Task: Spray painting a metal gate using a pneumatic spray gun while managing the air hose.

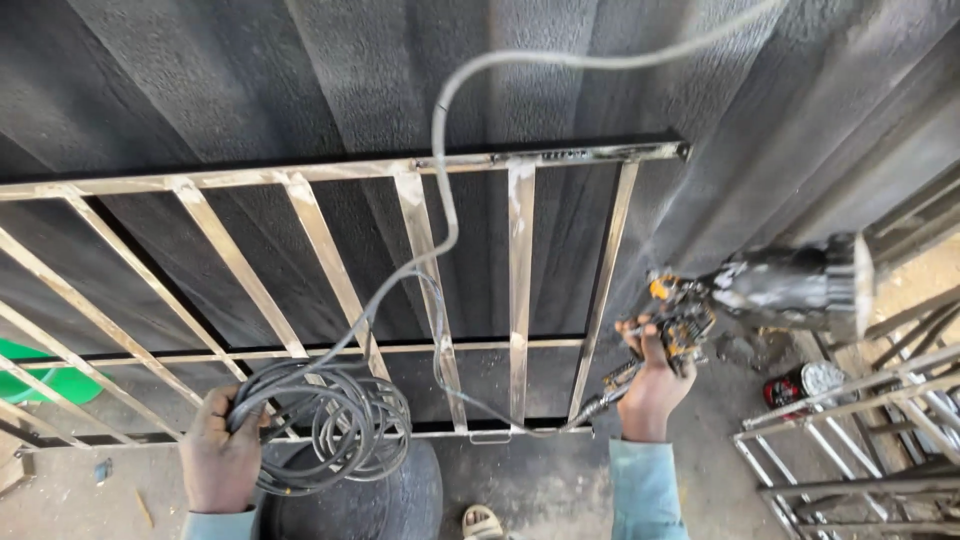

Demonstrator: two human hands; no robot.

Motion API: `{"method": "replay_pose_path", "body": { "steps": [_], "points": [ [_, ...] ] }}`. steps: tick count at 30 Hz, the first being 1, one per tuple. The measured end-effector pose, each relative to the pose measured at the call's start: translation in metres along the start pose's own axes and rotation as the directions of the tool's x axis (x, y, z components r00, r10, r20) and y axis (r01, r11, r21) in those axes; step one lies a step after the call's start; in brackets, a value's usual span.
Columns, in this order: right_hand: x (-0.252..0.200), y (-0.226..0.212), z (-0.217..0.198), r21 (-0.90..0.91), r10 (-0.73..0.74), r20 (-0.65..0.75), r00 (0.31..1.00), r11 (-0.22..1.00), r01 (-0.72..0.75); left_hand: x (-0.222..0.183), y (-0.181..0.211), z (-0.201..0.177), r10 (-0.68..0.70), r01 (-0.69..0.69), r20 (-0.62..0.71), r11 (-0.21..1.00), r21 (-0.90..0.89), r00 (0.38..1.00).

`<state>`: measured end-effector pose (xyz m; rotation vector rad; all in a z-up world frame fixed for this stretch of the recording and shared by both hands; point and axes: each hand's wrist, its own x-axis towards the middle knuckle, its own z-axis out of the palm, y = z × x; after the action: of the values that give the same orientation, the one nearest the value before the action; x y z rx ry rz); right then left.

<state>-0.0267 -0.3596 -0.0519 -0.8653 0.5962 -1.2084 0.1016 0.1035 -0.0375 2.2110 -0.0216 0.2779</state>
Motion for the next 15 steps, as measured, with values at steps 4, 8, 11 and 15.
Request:
{"method": "replay_pose_path", "body": {
  "steps": [4, 8, 11, 15],
  "points": [
    [-0.001, 0.031, -0.026, 0.000, 0.047, -0.009, 0.999, 0.999, -0.047, 0.005, 0.011, 0.011, 0.050, -0.051, 0.053, 0.998, 0.035, 0.997],
    [-0.009, 0.059, -0.047, 0.015, 0.086, -0.028, 0.996, 0.996, -0.086, 0.008, 0.014, 0.024, 0.072, -0.067, 0.087, 0.996, -0.064, 0.994],
    [-0.011, 0.088, -0.073, -0.045, 0.114, -0.049, 0.992, 0.992, -0.116, 0.009, 0.024, 0.037, 0.055, -0.045, 0.080, 0.992, -0.120, 0.995],
    [-0.018, 0.112, -0.103, -0.130, 0.162, -0.094, 0.982, 0.976, -0.174, 0.010, 0.031, 0.053, 0.030, 0.000, 0.115, 0.965, -0.261, 0.993]
  ]
}}
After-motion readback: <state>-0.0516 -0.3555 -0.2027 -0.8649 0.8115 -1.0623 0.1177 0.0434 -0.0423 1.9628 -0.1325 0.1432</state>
